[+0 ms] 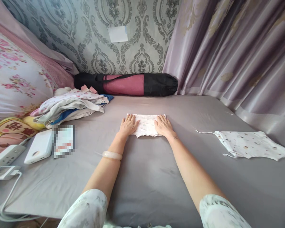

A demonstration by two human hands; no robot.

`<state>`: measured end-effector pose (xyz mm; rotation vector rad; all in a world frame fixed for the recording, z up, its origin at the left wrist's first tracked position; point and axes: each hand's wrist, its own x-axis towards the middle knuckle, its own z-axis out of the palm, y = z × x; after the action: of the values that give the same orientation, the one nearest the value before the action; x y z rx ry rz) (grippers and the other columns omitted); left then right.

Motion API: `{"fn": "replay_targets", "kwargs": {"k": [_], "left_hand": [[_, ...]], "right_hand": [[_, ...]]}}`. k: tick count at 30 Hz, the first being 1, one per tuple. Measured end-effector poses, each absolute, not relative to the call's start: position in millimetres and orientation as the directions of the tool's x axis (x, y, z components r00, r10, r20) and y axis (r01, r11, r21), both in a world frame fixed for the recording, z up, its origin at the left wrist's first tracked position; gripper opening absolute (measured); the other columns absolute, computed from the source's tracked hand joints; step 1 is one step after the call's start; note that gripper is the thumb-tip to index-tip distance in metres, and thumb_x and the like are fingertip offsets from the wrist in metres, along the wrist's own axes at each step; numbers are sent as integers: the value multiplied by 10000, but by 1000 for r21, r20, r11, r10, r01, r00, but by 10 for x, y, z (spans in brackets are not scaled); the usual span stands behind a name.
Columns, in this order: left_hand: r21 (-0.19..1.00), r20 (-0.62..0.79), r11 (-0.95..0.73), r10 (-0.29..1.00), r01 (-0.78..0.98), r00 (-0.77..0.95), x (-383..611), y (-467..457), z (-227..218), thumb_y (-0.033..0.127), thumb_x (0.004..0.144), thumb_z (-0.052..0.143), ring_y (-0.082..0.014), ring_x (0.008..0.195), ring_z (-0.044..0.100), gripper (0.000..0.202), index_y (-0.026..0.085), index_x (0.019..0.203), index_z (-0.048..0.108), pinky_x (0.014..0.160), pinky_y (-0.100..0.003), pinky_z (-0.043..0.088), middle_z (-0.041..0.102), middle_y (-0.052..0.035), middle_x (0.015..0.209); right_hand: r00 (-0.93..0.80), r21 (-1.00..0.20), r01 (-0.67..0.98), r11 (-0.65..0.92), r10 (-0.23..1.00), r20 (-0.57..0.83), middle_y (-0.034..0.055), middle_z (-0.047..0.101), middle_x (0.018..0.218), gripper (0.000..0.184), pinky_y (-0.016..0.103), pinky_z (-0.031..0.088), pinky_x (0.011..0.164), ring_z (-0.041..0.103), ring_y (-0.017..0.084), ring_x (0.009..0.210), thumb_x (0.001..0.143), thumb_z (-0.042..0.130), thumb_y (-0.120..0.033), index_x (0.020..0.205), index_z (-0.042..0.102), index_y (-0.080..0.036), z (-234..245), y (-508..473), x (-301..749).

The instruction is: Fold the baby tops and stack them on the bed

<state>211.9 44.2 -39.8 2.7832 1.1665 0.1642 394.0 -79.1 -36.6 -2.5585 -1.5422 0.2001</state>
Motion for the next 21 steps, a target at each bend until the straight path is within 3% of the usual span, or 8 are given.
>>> {"fn": "replay_targets", "kwargs": {"k": [6, 9, 15, 21], "left_hand": [[148, 111, -684, 729, 715, 675, 2190, 366, -301, 441, 1010, 247, -285, 1484, 233, 558, 148, 1466, 379, 1193, -538, 180, 332, -160, 1574], [147, 156, -714, 701, 685, 696, 2263, 280, -278, 435, 1013, 242, -273, 1486, 231, 556, 153, 1472, 379, 1206, -515, 161, 341, -152, 1571], [154, 87, -758, 650, 634, 755, 2313, 214, -425, 447, 1014, 253, -292, 1477, 247, 548, 153, 1460, 377, 1187, -534, 183, 352, -160, 1563], [167, 62, -749, 657, 641, 751, 2313, 236, -435, 451, 1015, 244, -295, 1485, 225, 562, 144, 1472, 359, 1193, -533, 166, 324, -162, 1577]], "right_hand": [[454, -160, 886, -435, 885, 103, 140, 310, 1587, 566, 473, 90, 1204, 209, 256, 1483, 1022, 186, -351, 1491, 374, -96, -266, -794, 3884], [422, -171, 902, -397, 893, 154, 139, 287, 1597, 566, 460, 102, 1205, 192, 250, 1488, 1024, 176, -331, 1499, 358, -83, -233, -786, 3816], [417, -181, 897, -404, 908, 41, 137, 310, 1589, 556, 473, 135, 1203, 216, 266, 1477, 1021, 222, -361, 1483, 384, -99, -366, -772, 3760], [421, -188, 892, -410, 907, 22, 137, 297, 1594, 561, 481, 128, 1206, 201, 266, 1480, 1020, 217, -363, 1488, 372, -95, -390, -757, 3778]]}}
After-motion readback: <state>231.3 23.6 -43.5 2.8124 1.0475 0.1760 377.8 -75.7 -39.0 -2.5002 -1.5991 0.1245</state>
